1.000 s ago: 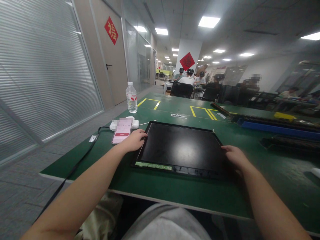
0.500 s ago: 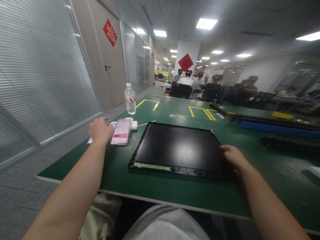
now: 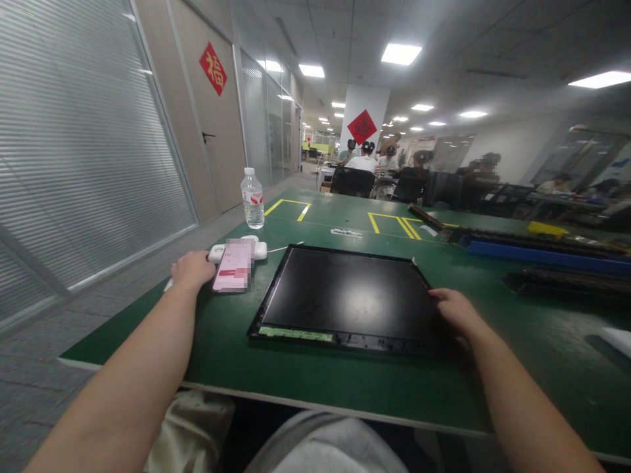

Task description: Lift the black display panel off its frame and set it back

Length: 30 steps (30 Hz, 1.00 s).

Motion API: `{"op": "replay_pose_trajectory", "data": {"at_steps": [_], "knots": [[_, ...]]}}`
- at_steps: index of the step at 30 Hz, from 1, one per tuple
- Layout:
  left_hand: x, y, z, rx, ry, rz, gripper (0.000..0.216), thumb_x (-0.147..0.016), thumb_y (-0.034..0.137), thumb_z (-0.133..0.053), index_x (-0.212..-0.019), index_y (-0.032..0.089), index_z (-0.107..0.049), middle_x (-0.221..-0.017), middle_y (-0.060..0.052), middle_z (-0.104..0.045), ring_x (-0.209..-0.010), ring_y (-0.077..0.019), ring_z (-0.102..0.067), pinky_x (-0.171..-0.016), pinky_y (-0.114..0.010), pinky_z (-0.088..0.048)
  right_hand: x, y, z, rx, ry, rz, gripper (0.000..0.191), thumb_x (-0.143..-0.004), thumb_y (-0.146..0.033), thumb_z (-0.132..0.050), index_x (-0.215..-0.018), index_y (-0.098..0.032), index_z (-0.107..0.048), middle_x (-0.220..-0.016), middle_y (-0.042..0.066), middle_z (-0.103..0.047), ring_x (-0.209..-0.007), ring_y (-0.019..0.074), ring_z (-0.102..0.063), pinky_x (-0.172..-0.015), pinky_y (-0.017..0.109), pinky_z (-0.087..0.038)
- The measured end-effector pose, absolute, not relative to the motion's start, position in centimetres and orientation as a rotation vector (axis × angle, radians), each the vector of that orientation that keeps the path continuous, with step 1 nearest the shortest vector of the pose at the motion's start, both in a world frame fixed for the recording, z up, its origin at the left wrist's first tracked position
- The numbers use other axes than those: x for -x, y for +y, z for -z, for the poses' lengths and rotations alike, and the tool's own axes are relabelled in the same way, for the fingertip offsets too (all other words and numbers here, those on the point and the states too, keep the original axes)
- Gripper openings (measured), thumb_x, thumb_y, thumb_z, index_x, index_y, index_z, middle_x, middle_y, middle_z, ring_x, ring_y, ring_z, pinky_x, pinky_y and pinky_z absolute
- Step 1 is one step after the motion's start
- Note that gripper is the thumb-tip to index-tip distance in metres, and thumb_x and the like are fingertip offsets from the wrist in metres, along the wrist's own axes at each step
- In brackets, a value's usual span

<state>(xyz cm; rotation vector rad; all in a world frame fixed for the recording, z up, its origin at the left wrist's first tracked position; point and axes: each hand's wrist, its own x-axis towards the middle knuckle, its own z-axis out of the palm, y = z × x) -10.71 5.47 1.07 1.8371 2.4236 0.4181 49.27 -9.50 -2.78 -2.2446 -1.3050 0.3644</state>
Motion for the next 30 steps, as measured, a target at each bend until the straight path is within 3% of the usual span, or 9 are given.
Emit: {"op": "replay_pose_trajectory", "data": {"at_steps": [5,23,30], "knots": [[10.74,5.15,-1.57,-1.785,2.429,-0.417,0.055,-0.078,0.024,-0.056,-0.131,0.009,-0.061,-0.133,-0.024,-0.058,-0.119,-0.0387,-0.057,-0.092,-0.048,-0.048,-49.19,-9.48,2.74,2.246,-1.313,-0.370,0.054,-0.062,0.000,-0.049,-0.108,-0.017,-0.074,-0.112,0.011,-0.072,-0.106,0.0241,-0.066,-0.093,0.031,-0.048],[11.17,5.36,-1.55,-1.755,2.443,-0.362,0.048,-0.077,0.029,-0.056,-0.118,0.009,-0.069,-0.121,-0.022,-0.066,-0.110,-0.0360,-0.061,-0.090,-0.043,-0.048,-49.45,-9.42,3.01,2.242,-1.294,-0.379,0.053,-0.062,-0.002,-0.050,-0.107,-0.019,-0.074,-0.106,0.009,-0.074,-0.099,0.0225,-0.068,-0.086,0.028,-0.051],[10.55,4.86,-1.90,-1.781,2.431,-0.622,0.059,-0.082,0.030,-0.052,-0.135,0.004,-0.053,-0.134,-0.028,-0.054,-0.121,-0.0388,-0.053,-0.096,-0.047,-0.044,-49.25,-9.38,2.82,2.254,-1.320,-0.355,0.053,-0.064,-0.001,-0.049,-0.107,-0.016,-0.074,-0.111,0.011,-0.072,-0.104,0.0244,-0.067,-0.093,0.032,-0.049]]}}
